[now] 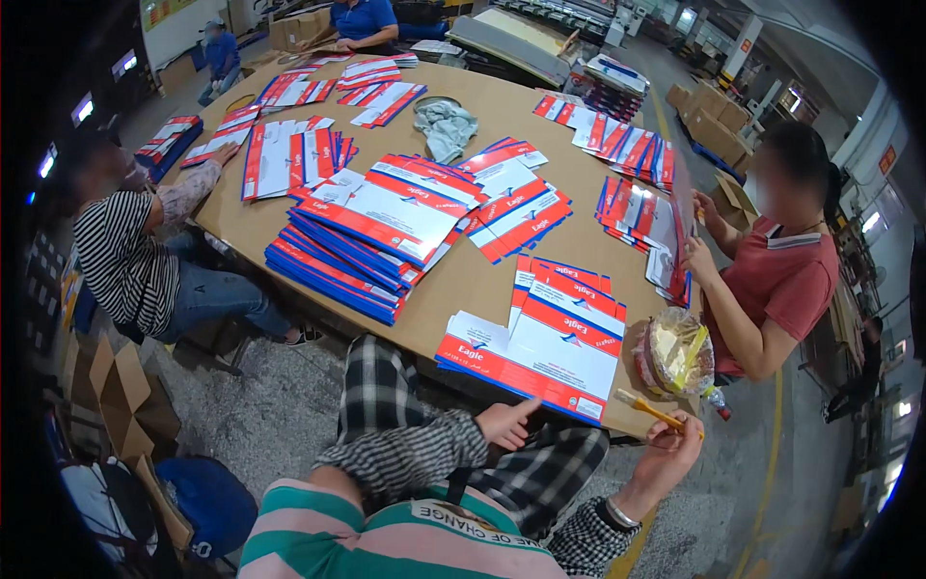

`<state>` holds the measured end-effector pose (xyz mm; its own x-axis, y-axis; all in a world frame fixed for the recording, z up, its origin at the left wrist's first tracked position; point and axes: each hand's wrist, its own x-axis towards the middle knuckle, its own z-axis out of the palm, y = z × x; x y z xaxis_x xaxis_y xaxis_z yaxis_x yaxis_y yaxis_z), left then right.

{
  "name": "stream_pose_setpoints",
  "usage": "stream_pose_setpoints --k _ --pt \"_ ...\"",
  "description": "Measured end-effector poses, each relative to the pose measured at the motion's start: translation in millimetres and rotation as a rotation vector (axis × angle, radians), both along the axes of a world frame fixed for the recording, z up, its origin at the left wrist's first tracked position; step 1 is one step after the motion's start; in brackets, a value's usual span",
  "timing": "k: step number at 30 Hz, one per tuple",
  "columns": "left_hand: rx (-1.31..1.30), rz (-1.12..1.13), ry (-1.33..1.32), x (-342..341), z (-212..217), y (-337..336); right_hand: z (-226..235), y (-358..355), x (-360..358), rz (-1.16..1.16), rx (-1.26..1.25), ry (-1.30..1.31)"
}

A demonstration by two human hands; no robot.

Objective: The person sits at a table in a warehouse and applies glue to the edges of flat paper sheets using a small brush. They repeatedly dip the brush into a container of white adhesive and spread it along the flaps of the paper, which are stacked in piles on the table.

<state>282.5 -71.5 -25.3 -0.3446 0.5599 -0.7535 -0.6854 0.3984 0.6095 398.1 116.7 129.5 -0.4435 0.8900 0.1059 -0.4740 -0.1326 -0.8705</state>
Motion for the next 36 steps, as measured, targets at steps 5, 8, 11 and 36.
stream_pose_setpoints --k 5,8,11,36 --pt "0.117 0.263 -0.168 -18.4 -52.2 5.5 10.4 -6.7 13.4 -0.024 0.051 -0.047" --pt "0.123 0.342 -0.113 -10.8 -9.6 -7.8 9.9 -4.5 20.4 -0.062 0.047 -0.071" --pt "0.317 0.479 0.062 -9.6 20.9 -32.4 3.9 -0.3 22.6 -0.030 0.065 -0.030" --pt "-0.373 -0.272 1.455 -128.9 14.7 -86.5 -7.3 12.7 -6.0 -0.014 0.024 -0.128"
